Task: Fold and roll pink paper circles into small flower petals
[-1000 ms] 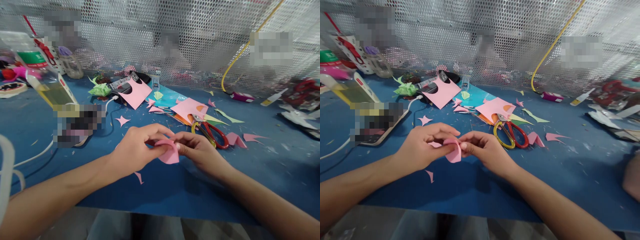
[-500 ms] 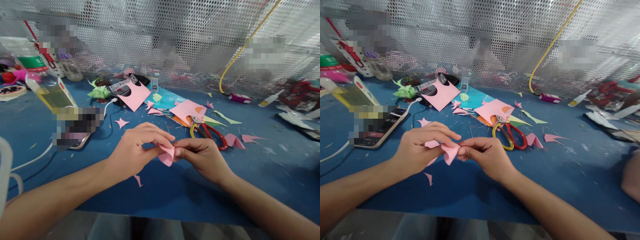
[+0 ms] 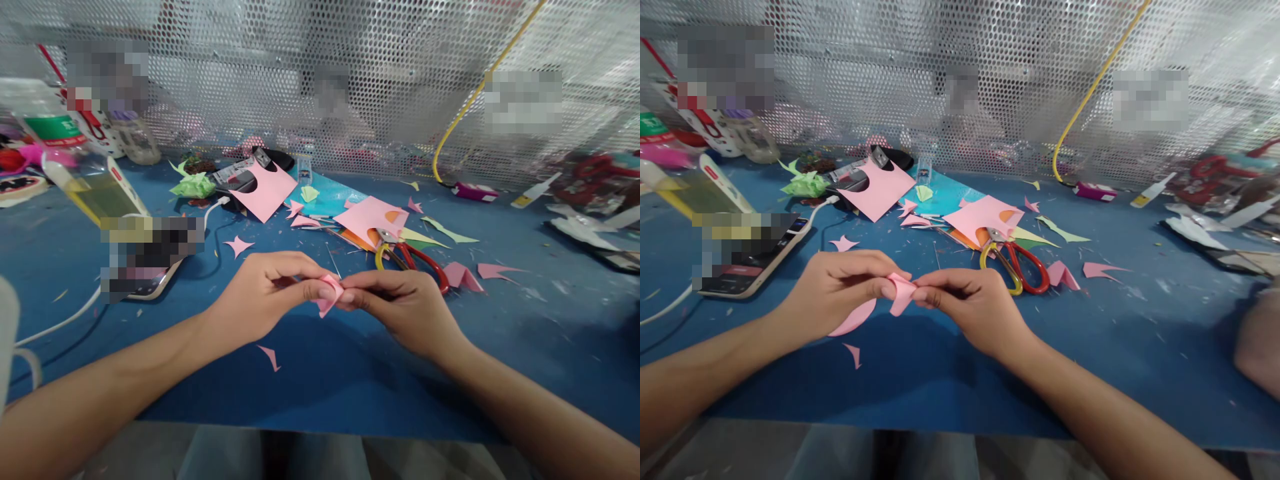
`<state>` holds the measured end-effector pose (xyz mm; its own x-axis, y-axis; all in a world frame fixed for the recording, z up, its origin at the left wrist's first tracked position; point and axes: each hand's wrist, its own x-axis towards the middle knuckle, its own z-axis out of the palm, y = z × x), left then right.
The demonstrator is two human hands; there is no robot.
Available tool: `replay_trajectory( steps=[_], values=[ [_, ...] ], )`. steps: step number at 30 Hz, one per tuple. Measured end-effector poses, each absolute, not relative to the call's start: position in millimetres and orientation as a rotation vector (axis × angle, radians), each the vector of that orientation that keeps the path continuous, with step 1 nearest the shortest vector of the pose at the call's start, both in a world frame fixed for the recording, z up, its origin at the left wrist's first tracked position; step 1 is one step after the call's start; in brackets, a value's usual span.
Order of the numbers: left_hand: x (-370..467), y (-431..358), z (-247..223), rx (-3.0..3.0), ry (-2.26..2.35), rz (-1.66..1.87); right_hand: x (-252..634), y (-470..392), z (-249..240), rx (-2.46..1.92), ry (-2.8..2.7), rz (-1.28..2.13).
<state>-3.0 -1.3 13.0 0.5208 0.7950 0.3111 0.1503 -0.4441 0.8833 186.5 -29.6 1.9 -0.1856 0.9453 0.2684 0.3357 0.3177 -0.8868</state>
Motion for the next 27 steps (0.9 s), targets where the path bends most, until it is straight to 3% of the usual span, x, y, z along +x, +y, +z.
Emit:
replay_trajectory(
  steps=[16, 27],
  values=[
    [-2.6, -5.8, 9.7, 2.043, 0.901, 0.983, 183.1, -29.1, 0.0, -1.129, -1.75, 0.67],
    [-3.9, -3.5, 9.4, 2.353, 0.861, 0.993, 190.8, -31.8, -0.4, -1.012, -1.974, 0.297]
  ],
)
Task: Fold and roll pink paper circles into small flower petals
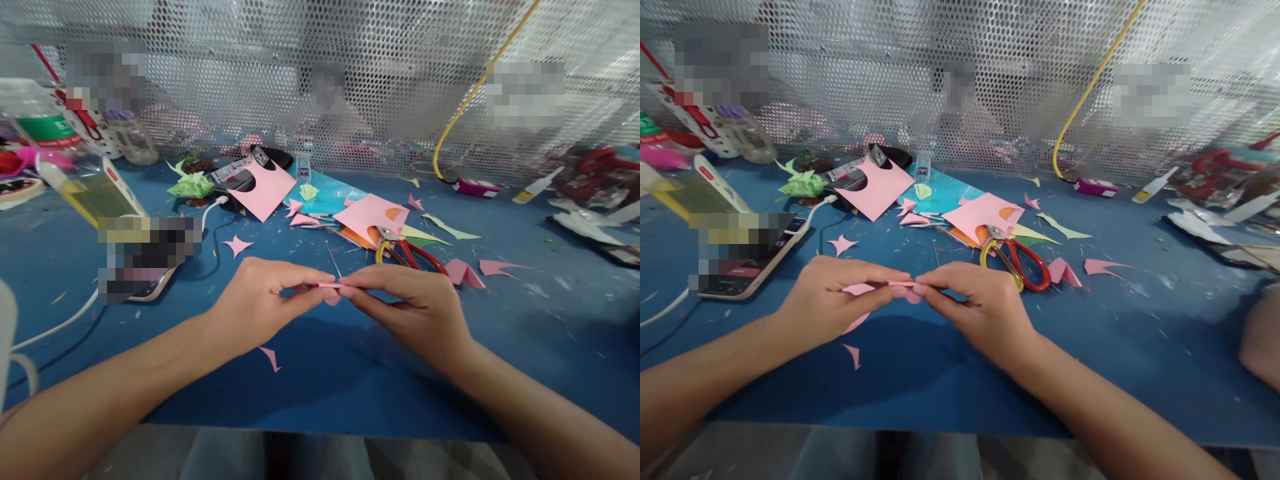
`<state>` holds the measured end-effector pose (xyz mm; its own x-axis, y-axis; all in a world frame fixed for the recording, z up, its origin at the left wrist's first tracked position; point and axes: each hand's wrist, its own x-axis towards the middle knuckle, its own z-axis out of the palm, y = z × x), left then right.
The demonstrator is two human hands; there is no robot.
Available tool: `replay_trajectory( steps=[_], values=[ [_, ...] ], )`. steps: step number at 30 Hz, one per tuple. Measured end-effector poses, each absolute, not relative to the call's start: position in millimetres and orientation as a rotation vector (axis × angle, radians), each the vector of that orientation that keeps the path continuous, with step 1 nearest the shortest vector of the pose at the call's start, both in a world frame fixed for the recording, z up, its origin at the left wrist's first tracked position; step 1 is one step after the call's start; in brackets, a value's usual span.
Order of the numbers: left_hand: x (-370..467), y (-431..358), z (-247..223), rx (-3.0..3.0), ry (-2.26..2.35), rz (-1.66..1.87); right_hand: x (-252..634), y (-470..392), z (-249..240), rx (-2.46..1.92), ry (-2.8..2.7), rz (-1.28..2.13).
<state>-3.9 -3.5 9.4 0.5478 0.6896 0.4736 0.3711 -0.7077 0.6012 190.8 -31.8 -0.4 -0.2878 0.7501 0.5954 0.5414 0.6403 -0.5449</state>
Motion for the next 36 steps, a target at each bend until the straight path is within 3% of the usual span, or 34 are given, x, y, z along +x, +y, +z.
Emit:
replay_trajectory(
  steps=[25, 36],
  values=[
    [-3.2, 0.2, 7.1, 2.567, 0.641, 1.033, 191.9, -31.6, 3.0, -0.969, -2.021, 0.38],
    [-4.8, -3.5, 1.3, 2.53, 0.465, 1.313, 190.9, -34.3, 3.6, -0.887, -2.021, 0.487]
  ],
)
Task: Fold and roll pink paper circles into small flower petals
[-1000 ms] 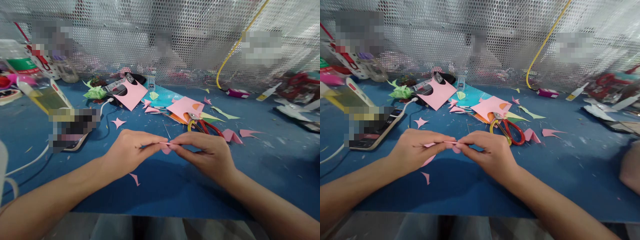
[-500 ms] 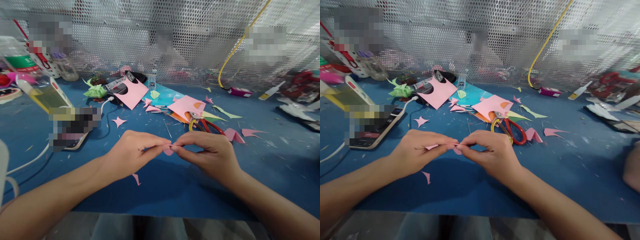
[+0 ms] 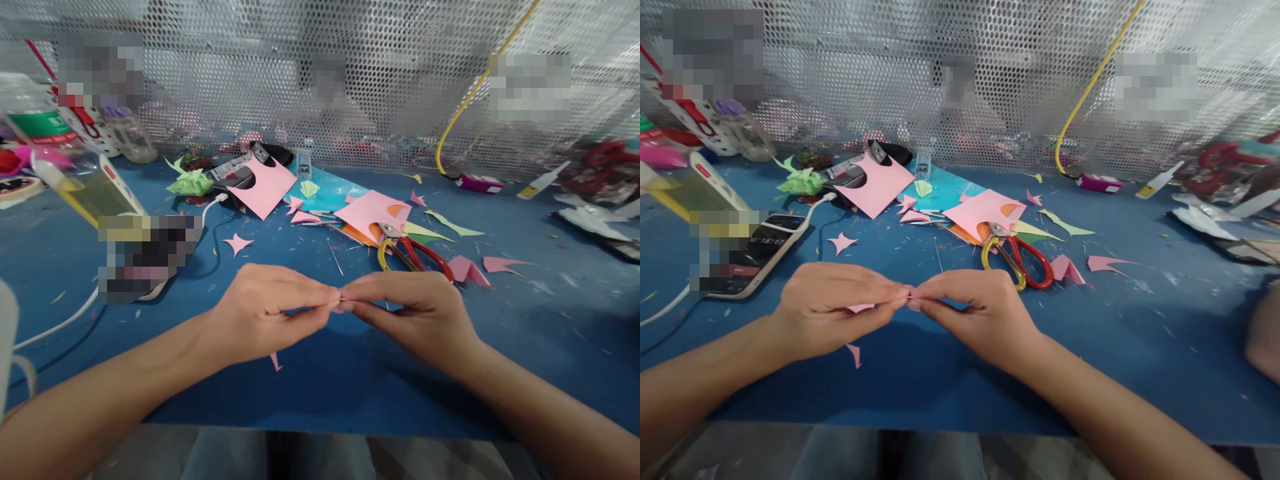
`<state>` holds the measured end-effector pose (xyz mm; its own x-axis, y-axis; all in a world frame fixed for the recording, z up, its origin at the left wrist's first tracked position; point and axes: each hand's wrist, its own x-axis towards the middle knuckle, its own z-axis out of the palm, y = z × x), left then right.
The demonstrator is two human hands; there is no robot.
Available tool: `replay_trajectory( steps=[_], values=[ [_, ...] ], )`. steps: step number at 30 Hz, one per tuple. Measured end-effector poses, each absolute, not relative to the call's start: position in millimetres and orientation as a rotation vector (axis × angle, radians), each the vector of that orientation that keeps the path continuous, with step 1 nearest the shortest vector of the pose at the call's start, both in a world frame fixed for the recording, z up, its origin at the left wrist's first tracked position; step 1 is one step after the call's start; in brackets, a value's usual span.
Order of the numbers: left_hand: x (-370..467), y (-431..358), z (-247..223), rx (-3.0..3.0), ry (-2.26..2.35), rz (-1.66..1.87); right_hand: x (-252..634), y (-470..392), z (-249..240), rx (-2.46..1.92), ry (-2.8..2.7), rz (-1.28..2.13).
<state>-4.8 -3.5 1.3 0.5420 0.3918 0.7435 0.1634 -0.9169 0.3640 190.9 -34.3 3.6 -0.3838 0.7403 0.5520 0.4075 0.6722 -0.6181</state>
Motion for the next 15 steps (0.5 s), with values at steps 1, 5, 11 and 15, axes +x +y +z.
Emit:
replay_trajectory(
  steps=[1, 5, 11, 15],
  values=[
    [-4.5, -3.6, 0.9, 2.527, 0.453, 1.32, 190.7, -34.7, 4.3, -0.878, -2.019, 0.469],
    [-2.9, -4.2, 1.7, 2.473, 0.473, 1.306, 189.8, -34.6, 5.6, -0.907, -2.016, 0.431],
    [-3.1, -5.4, 4.9, 2.362, 0.587, 1.302, 190.1, -31.7, 5.2, -1.112, -1.937, 0.635],
    [-3.1, -6.7, 5.4, 2.315, 0.64, 1.264, 190.9, -31.0, 5.3, -1.14, -1.917, 0.62]
  ],
)
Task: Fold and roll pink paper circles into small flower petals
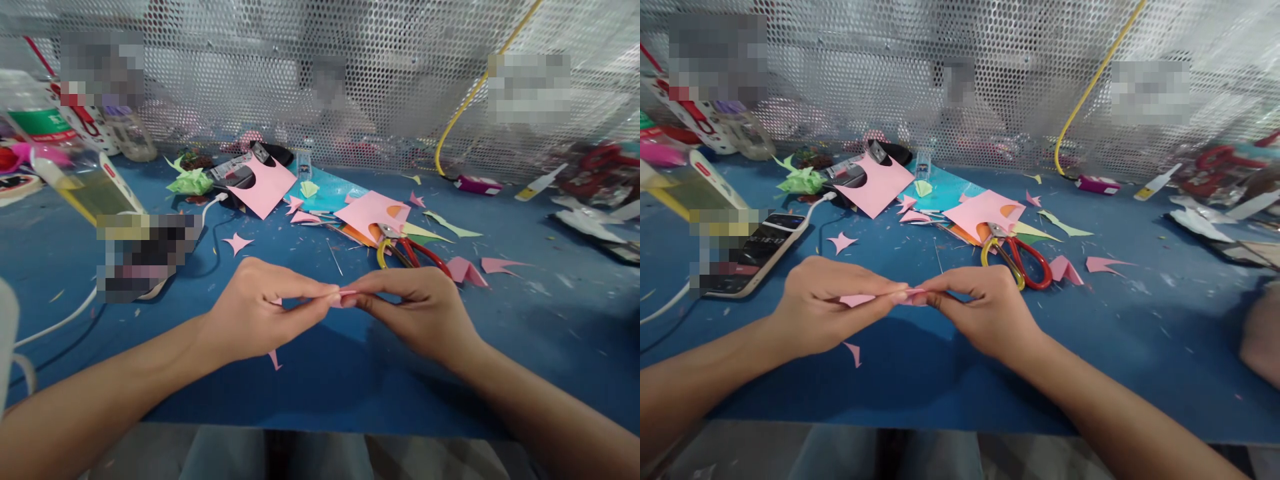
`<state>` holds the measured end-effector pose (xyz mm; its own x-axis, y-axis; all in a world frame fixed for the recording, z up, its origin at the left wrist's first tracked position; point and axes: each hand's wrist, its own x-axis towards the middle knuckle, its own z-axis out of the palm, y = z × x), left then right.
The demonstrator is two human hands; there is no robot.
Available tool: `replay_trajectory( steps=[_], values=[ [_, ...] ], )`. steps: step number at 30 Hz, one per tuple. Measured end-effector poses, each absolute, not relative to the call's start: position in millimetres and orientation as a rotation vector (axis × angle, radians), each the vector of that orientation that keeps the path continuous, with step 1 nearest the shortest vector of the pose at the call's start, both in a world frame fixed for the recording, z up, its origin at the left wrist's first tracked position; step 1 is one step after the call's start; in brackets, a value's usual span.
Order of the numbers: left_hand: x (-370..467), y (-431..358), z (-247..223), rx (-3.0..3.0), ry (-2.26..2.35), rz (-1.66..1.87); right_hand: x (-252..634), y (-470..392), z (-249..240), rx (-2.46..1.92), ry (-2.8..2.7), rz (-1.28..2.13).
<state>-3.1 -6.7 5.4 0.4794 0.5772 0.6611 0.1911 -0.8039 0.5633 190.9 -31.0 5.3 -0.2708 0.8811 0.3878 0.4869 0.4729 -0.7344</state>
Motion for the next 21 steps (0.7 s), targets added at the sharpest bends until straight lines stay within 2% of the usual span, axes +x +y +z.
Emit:
replay_trajectory(
  steps=[15, 21],
  values=[
    [-4.1, 2.7, 4.2, 2.05, 0.971, 0.886, 190.9, -23.7, -0.1, -1.315, -1.829, 0.924],
    [-5.3, 7.3, 3.0, 2.239, 1.011, 0.652, 189.4, -22.6, -1.9, -1.292, -1.84, 0.821]
  ],
)
